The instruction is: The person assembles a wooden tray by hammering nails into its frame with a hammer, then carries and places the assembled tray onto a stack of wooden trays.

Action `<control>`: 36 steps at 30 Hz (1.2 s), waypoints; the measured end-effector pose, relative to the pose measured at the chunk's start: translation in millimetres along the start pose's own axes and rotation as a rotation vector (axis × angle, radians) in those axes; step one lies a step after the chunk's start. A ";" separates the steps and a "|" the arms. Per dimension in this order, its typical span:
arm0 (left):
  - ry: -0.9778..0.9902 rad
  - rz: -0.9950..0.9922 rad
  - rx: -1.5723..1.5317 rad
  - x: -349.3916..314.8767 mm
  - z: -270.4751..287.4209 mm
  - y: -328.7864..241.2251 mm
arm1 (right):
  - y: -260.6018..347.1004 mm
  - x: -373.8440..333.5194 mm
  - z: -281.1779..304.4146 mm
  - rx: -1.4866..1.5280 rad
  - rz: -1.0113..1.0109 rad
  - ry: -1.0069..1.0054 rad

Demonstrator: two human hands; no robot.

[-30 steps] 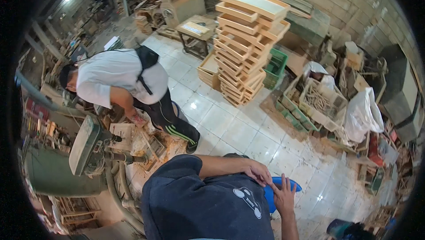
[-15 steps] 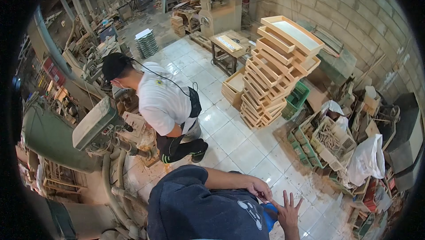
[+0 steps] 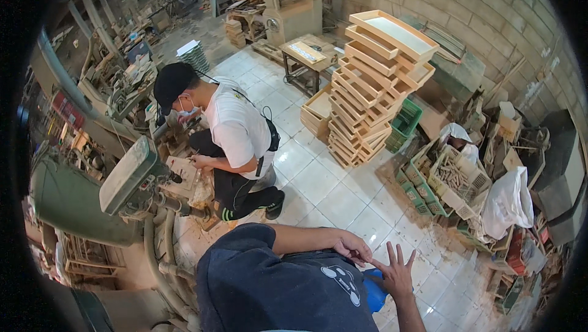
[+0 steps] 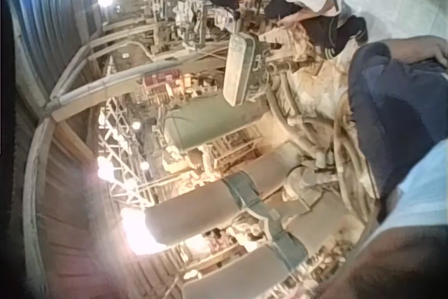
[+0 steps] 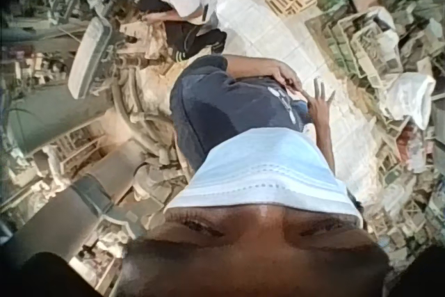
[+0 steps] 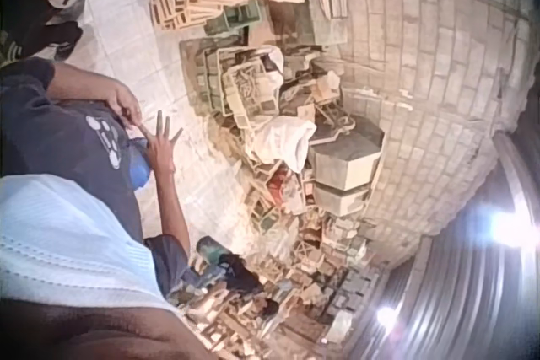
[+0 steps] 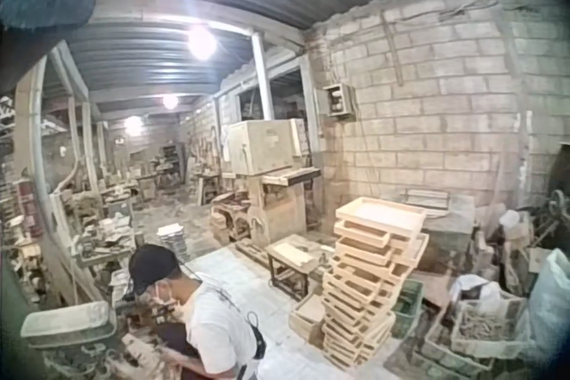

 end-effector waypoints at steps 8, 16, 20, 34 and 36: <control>-0.017 0.049 0.013 -3.0 -5.9 8.1 | 10.4 -18.0 -5.0 0.048 -0.078 0.012; -0.077 -0.041 0.012 -21.8 6.3 18.1 | 27.5 -13.9 -12.2 0.082 -0.022 -0.044; -0.210 -0.089 -0.015 -59.7 11.1 12.1 | 41.5 11.3 -18.0 0.156 0.055 -0.064; 0.047 -0.159 -0.314 -125.0 112.2 -60.8 | 77.6 178.6 4.9 0.199 0.195 0.073; -0.008 -0.201 -0.305 -157.0 136.3 -91.5 | 89.6 228.0 9.5 0.217 0.211 0.076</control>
Point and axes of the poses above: each hand's wrist, its own x-axis towards the middle knuckle, its own z-axis out of the back of the hand, y = z × x, the point moved 5 cm from there along x, towards the middle knuckle, and after that the axes turned 5 degrees about -z, right-handed, at the moved point
